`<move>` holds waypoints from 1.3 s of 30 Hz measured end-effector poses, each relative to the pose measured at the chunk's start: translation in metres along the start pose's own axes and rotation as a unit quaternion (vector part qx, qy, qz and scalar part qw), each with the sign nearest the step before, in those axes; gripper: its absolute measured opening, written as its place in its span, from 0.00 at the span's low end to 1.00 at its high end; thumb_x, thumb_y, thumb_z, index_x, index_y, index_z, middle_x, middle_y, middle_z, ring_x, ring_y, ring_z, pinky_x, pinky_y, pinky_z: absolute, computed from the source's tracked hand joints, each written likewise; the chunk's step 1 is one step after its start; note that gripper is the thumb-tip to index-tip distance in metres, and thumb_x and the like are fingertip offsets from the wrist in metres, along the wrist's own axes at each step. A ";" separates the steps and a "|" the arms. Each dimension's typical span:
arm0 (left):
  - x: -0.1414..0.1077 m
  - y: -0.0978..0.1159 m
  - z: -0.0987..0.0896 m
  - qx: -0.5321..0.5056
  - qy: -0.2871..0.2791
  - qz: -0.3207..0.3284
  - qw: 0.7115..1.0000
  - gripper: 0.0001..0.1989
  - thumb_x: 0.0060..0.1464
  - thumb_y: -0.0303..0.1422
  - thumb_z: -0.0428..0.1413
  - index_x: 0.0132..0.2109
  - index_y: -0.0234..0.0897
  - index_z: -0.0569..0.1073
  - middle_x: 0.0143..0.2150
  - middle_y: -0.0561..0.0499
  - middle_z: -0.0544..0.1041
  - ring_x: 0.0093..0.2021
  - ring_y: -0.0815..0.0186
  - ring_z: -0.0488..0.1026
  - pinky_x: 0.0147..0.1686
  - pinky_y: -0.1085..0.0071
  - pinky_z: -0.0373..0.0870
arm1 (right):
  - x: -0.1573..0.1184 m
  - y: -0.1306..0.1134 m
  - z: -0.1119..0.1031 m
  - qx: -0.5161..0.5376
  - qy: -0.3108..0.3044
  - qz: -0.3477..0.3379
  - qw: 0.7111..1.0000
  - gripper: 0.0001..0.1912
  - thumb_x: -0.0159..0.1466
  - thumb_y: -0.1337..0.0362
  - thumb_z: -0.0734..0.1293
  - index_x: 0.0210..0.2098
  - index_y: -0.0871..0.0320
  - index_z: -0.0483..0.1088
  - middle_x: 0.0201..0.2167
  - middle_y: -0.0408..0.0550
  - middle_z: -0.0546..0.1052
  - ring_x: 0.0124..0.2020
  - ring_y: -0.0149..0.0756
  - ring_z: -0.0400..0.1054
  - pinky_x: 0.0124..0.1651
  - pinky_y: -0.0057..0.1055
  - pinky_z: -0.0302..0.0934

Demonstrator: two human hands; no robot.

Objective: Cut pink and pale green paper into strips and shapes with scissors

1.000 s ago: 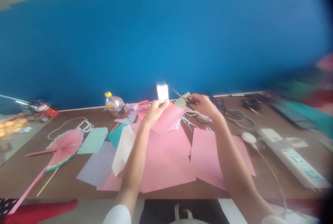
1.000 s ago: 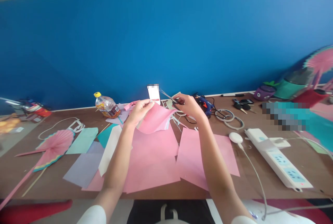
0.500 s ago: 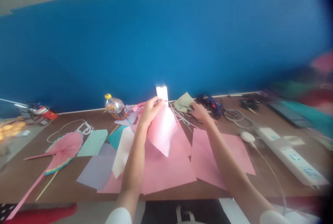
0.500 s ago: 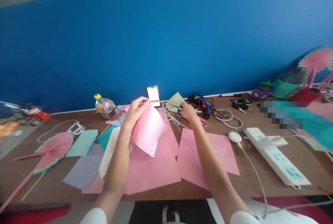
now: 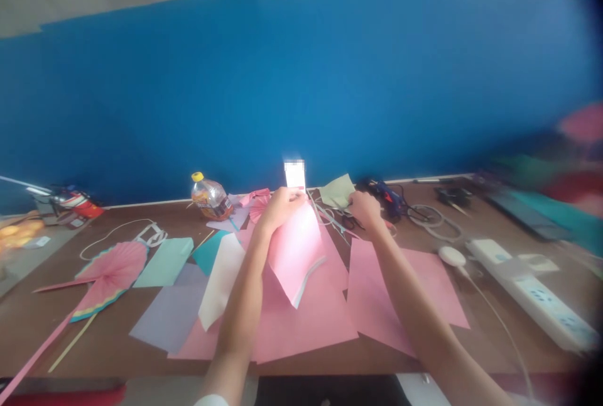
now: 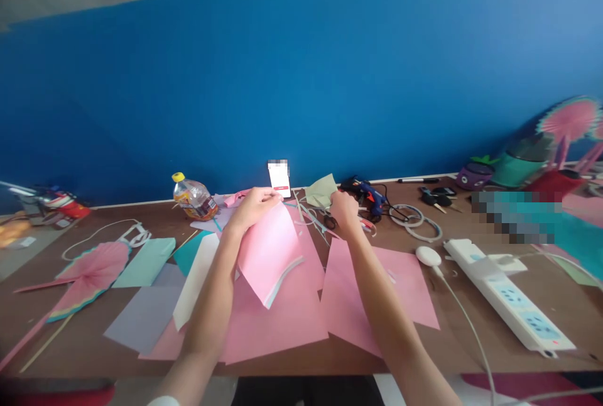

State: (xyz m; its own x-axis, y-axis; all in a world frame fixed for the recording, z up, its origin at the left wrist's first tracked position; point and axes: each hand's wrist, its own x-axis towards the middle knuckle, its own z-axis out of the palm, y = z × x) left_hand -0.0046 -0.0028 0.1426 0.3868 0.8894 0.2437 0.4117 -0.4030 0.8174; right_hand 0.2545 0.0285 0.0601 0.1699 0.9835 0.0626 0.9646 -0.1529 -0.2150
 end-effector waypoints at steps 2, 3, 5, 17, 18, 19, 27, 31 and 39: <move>-0.001 0.001 0.001 0.016 -0.005 0.003 1.000 0.15 0.55 0.41 0.53 0.35 0.34 0.76 0.34 0.46 0.79 0.33 0.61 0.73 0.34 0.70 0.64 | 0.002 0.000 0.002 0.006 0.020 0.014 1.000 0.13 0.58 0.71 0.62 0.37 0.60 0.77 0.36 0.60 0.78 0.39 0.44 0.73 0.40 0.32 0.61; -0.002 0.001 0.002 0.022 -0.009 0.004 1.000 0.15 0.55 0.41 0.53 0.34 0.34 0.76 0.31 0.48 0.78 0.31 0.63 0.72 0.33 0.70 0.62 | 0.003 0.000 0.003 0.009 0.025 0.015 1.000 0.13 0.58 0.71 0.62 0.36 0.60 0.78 0.36 0.61 0.78 0.39 0.45 0.73 0.41 0.32 0.61; -0.001 0.002 0.004 0.030 -0.015 0.009 0.999 0.14 0.56 0.41 0.52 0.34 0.35 0.74 0.29 0.50 0.76 0.28 0.66 0.69 0.31 0.71 0.60 | 0.003 0.000 0.005 0.017 0.023 0.010 1.000 0.13 0.59 0.70 0.61 0.36 0.60 0.78 0.35 0.60 0.79 0.39 0.44 0.73 0.41 0.32 0.61; 0.002 0.006 0.010 0.060 0.007 0.025 0.998 0.16 0.56 0.44 0.52 0.28 0.37 0.66 0.24 0.55 0.64 0.26 0.69 0.57 0.28 0.72 0.51 | 0.000 0.000 -0.006 0.027 -0.012 -0.042 0.999 0.21 0.61 0.70 0.60 0.53 0.60 0.70 0.45 0.61 0.75 0.45 0.46 0.69 0.43 0.34 0.61; 0.002 0.007 0.009 0.067 0.012 0.025 0.997 0.16 0.56 0.44 0.52 0.28 0.37 0.66 0.23 0.55 0.63 0.25 0.69 0.57 0.27 0.72 0.50 | -0.002 -0.003 -0.008 0.028 -0.016 -0.036 0.999 0.25 0.61 0.70 0.60 0.57 0.62 0.65 0.43 0.61 0.75 0.43 0.47 0.69 0.42 0.35 0.61; 0.002 0.007 0.008 0.075 0.017 0.026 0.997 0.16 0.57 0.43 0.51 0.28 0.37 0.66 0.23 0.55 0.64 0.25 0.69 0.57 0.27 0.72 0.50 | -0.005 -0.006 -0.010 0.030 -0.012 -0.028 0.999 0.27 0.61 0.70 0.59 0.60 0.63 0.61 0.42 0.62 0.75 0.42 0.47 0.70 0.42 0.35 0.61; 0.003 0.002 0.000 0.143 0.067 0.048 0.986 0.15 0.56 0.43 0.52 0.28 0.37 0.71 0.23 0.54 0.67 0.24 0.69 0.59 0.28 0.71 0.51 | -0.023 -0.028 -0.051 0.188 0.073 -0.058 0.978 0.14 0.62 0.64 0.63 0.46 0.61 0.72 0.41 0.58 0.77 0.45 0.47 0.69 0.45 0.36 0.61; 0.006 0.001 0.005 0.124 0.081 0.071 0.987 0.15 0.57 0.44 0.53 0.33 0.37 0.74 0.29 0.50 0.74 0.30 0.65 0.67 0.33 0.71 0.59 | -0.037 -0.047 -0.062 0.438 -0.151 -0.254 0.849 0.21 0.62 0.53 0.64 0.50 0.58 0.71 0.43 0.51 0.78 0.40 0.39 0.71 0.40 0.30 0.64; -0.041 0.080 0.014 0.134 0.129 0.220 0.958 0.12 0.61 0.34 0.48 0.46 0.39 0.74 0.45 0.44 0.77 0.47 0.59 0.71 0.48 0.64 0.65 | -0.033 -0.062 -0.042 0.440 -0.071 -0.229 0.866 0.10 0.54 0.60 0.66 0.26 0.62 0.70 0.22 0.42 0.72 0.24 0.30 0.62 0.25 0.25 0.54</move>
State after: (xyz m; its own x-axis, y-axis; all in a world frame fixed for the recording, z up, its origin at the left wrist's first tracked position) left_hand 0.0243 -0.0743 0.1905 0.3694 0.6309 0.6823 0.4662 -0.7610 0.4512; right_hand 0.1975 0.0017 0.1120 -0.2760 0.9332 0.2300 0.3867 0.3269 -0.8623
